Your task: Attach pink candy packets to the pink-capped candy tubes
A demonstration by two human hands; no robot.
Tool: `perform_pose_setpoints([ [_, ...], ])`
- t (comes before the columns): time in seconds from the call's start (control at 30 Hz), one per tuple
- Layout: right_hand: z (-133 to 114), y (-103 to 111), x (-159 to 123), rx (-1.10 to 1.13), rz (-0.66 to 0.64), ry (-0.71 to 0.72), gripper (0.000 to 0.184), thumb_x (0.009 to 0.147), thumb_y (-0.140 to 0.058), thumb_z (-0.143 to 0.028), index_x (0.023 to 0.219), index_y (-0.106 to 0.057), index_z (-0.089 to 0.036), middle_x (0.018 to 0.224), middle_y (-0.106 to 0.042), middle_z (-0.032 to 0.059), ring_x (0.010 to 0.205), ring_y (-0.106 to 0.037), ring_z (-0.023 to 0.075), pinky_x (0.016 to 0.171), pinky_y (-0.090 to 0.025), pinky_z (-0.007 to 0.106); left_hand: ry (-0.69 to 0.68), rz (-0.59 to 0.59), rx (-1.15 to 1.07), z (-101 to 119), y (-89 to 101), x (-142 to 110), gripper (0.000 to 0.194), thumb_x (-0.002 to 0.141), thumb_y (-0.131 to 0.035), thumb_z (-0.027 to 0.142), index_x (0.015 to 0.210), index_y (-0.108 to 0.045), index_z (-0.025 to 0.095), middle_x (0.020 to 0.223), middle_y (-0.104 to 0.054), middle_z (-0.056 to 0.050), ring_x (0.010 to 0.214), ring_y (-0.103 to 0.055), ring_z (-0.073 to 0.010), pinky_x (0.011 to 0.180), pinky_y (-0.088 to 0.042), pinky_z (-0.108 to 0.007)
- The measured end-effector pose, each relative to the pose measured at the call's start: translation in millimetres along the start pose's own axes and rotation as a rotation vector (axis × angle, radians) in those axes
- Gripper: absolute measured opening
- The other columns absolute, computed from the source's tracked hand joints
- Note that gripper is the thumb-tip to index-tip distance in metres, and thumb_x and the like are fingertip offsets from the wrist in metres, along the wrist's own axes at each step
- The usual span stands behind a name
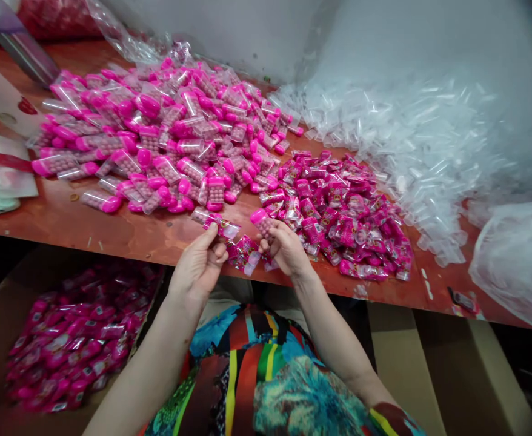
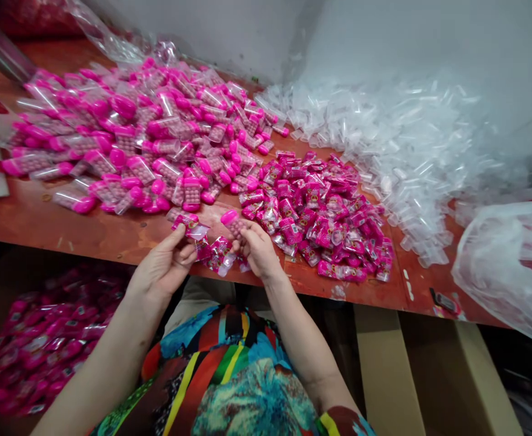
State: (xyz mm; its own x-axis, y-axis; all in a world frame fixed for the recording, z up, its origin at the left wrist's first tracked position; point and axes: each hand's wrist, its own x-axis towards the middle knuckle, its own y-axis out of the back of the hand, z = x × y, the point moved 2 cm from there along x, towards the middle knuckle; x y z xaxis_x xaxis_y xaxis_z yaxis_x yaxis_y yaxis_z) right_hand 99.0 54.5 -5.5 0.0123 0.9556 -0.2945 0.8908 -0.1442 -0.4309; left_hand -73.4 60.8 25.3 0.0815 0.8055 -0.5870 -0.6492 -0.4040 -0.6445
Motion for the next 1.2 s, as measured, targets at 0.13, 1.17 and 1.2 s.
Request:
perform_pose_setpoints([
  [0.13, 1.0, 0.5, -28.4, 0.082, 0.035, 0.024, 0.025, 0.081, -0.067, -0.036, 0.096, -0.054, -0.022, 0.073, -0.067, -0.0023, 0.049, -0.052, 0.0085, 0.052, -0.048, 0.024, 0.06, 0.011, -0.045, -13.8, -8.9, -0.4, 0.027, 0.079, -0.074, 0.013, 0.067, -0.049, 0.016, 0.054, -0.047, 0.007, 0.037, -0.034, -0.0023, 0.033, -0.027, -0.015],
  [1.17, 24.4, 12.4, -70.0, -0.498, 0.225, 0.268, 0.037, 0.093, -0.057, -0.04, 0.125, -0.048, -0.024, 0.089, -0.064, 0.0017, 0.075, -0.061, 0.0131, 0.071, -0.052, 0.028, 0.169, -0.307, 0.345, -69.9, -17.3, -2.3, 0.039, 0.078, -0.075, 0.044, 0.062, -0.056, 0.014, 0.037, -0.042, 0.006, 0.035, -0.035, -0.0042, 0.04, -0.027, -0.018],
  [1.2, 22.3, 12.4, -71.2, -0.575, 0.242, 0.304, 0.043, 0.092, -0.058, -0.039, 0.131, -0.047, -0.024, 0.096, -0.064, 0.0038, 0.083, -0.062, 0.0153, 0.077, -0.052, 0.031, 0.177, -0.313, 0.335, -72.2, -16.6, -2.0, 0.037, 0.079, -0.075, 0.044, 0.065, -0.058, 0.014, 0.038, -0.042, 0.006, 0.034, -0.033, -0.004, 0.04, -0.026, -0.018],
])
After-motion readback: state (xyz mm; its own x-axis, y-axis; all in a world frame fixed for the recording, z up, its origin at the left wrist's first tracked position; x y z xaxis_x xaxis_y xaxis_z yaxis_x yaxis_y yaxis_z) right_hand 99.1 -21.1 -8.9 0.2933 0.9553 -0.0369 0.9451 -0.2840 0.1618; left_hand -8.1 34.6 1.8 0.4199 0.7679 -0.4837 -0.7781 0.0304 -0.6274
